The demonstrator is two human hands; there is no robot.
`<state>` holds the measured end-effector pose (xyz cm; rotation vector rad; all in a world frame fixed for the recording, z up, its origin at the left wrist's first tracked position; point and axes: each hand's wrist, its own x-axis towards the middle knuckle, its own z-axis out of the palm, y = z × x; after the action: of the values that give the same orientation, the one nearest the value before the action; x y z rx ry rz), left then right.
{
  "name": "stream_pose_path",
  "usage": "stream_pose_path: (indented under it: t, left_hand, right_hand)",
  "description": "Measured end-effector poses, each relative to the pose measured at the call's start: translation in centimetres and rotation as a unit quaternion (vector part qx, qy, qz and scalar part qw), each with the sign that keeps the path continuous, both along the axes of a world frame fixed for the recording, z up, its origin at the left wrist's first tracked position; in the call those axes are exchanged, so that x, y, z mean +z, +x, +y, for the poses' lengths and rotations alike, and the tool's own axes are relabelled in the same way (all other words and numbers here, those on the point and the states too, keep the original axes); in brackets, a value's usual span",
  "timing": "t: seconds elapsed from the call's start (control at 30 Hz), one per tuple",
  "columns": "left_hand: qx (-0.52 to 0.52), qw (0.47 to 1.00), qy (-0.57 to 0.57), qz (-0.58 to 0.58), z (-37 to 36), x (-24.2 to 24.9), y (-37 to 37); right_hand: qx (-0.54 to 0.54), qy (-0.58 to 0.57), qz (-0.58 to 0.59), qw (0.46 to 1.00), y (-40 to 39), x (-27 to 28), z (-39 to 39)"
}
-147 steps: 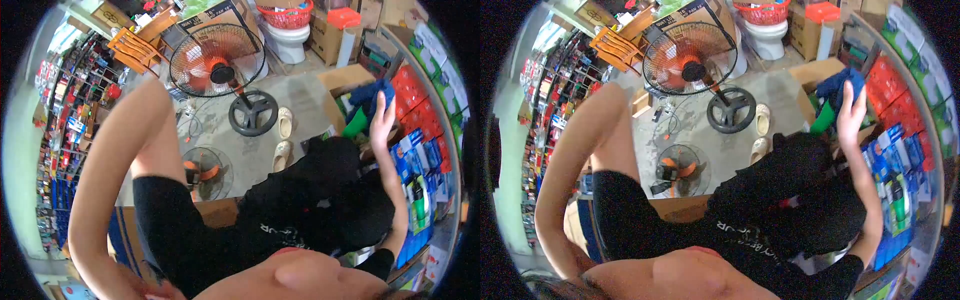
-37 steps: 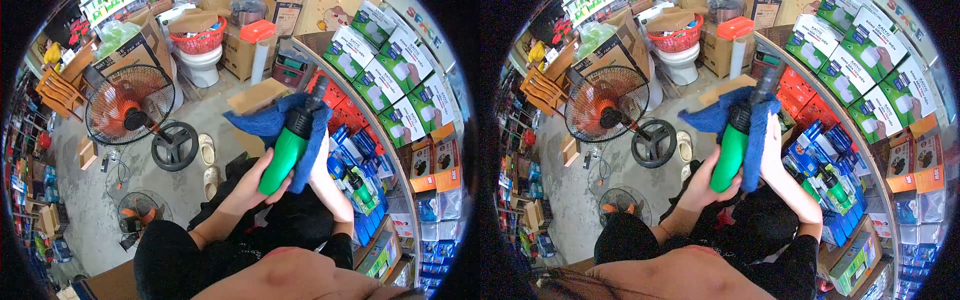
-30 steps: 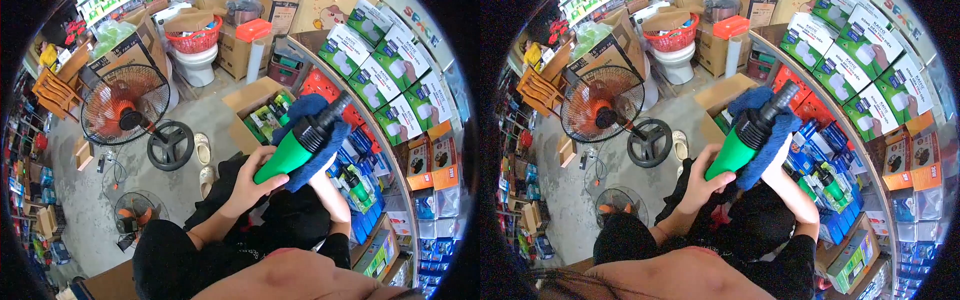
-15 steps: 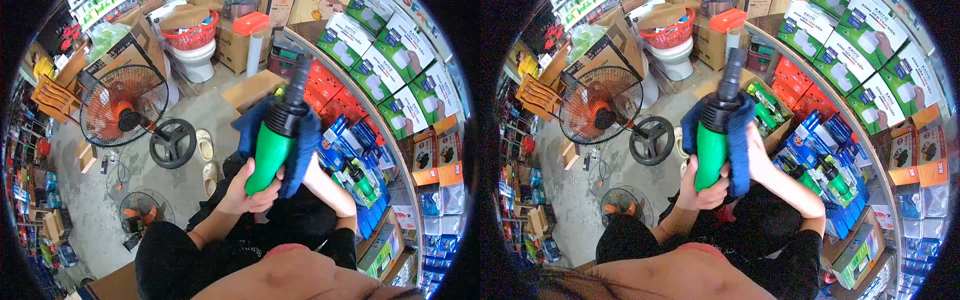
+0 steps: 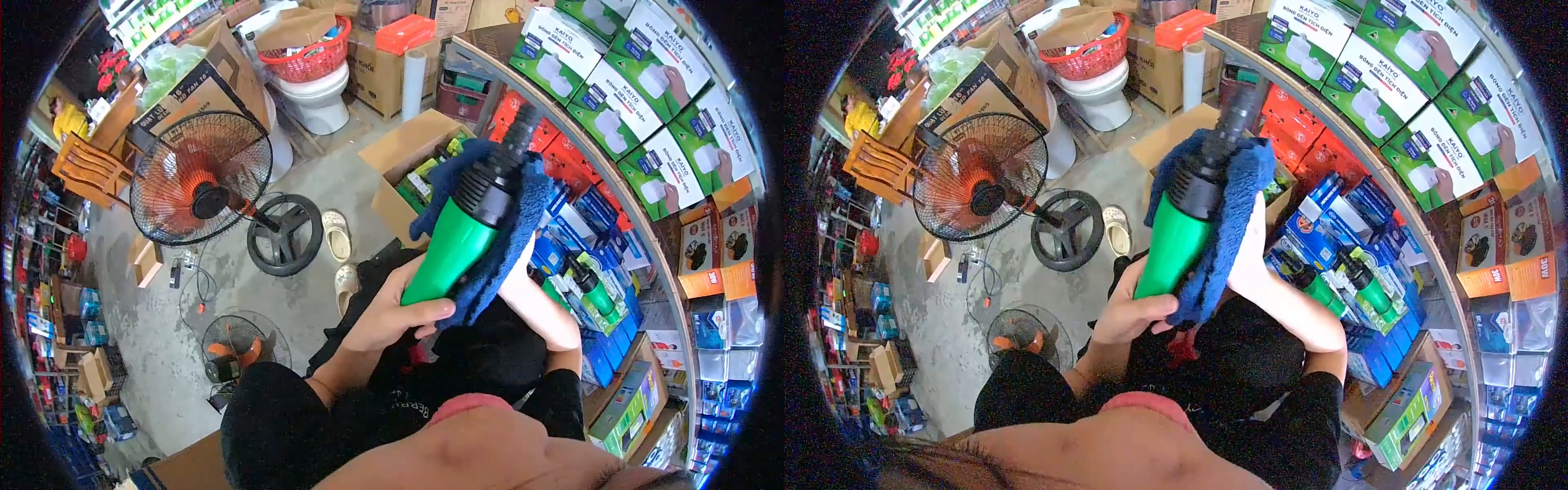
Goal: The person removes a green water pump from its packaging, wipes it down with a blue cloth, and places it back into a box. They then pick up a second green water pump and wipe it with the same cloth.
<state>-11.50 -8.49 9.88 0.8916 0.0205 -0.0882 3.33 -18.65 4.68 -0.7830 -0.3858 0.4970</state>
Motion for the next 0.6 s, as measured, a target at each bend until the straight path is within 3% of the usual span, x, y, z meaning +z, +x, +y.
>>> stream_pose_path:
  t: [0.03, 0.1, 0.17, 0.23, 0.27, 0.33, 0.4, 0.43, 0.47, 0.53, 0.6]
  left_hand:
    - [-0.003, 1.000, 0.000, 0.002, 0.2, -0.3, -0.1]
    - [-0.137, 0.969, -0.206, -0.014, 0.5, -1.6, 0.1]
    - [-0.193, 0.949, -0.248, -0.026, 0.4, -2.7, 0.5]
    - [-0.277, 0.915, -0.286, -0.061, 0.5, -2.7, 0.7]
    - [-0.277, 0.916, -0.284, -0.061, 0.7, -2.5, 0.7]
    - [-0.284, 0.918, -0.274, -0.049, 0.8, -2.1, 0.5]
    - [-0.123, 0.983, -0.134, -0.016, 0.4, -1.3, 0.3]
    - [-0.083, 0.993, -0.088, -0.012, -0.2, -0.3, 0.2]
    - [-0.046, 0.998, -0.044, -0.010, -0.8, 0.2, 0.3]
    - [-0.051, 0.998, -0.036, -0.021, -0.6, -0.5, 0.5]
    - [-0.056, 0.998, -0.027, -0.027, -0.1, -1.4, 0.4]
  right_hand:
    - [0.002, -0.016, -0.013, 1.000, 0.1, -0.8, 0.1]
    - [0.008, -0.048, -0.041, 0.998, 0.3, -1.8, 0.4]
    - [0.017, -0.080, -0.072, 0.994, 0.5, -2.1, 0.6]
    - [0.151, -0.070, -0.121, 0.979, -0.7, 1.2, -0.2]
    - [0.202, -0.064, -0.150, 0.966, -1.1, 3.3, -0.5]
    - [0.185, -0.067, -0.171, 0.965, -1.3, 4.5, 0.4]
    - [0.122, -0.061, 0.014, 0.991, -1.1, 3.3, 0.4]
    - [0.112, -0.042, 0.033, 0.992, -1.7, 5.5, 0.3]
    - [0.078, -0.150, -0.028, 0.985, 0.2, 4.4, -0.8]
    - [0.123, 0.066, 0.073, 0.988, 0.0, 4.1, -0.5]
    - [0.113, 0.043, 0.082, 0.989, -0.2, 3.8, 0.2]
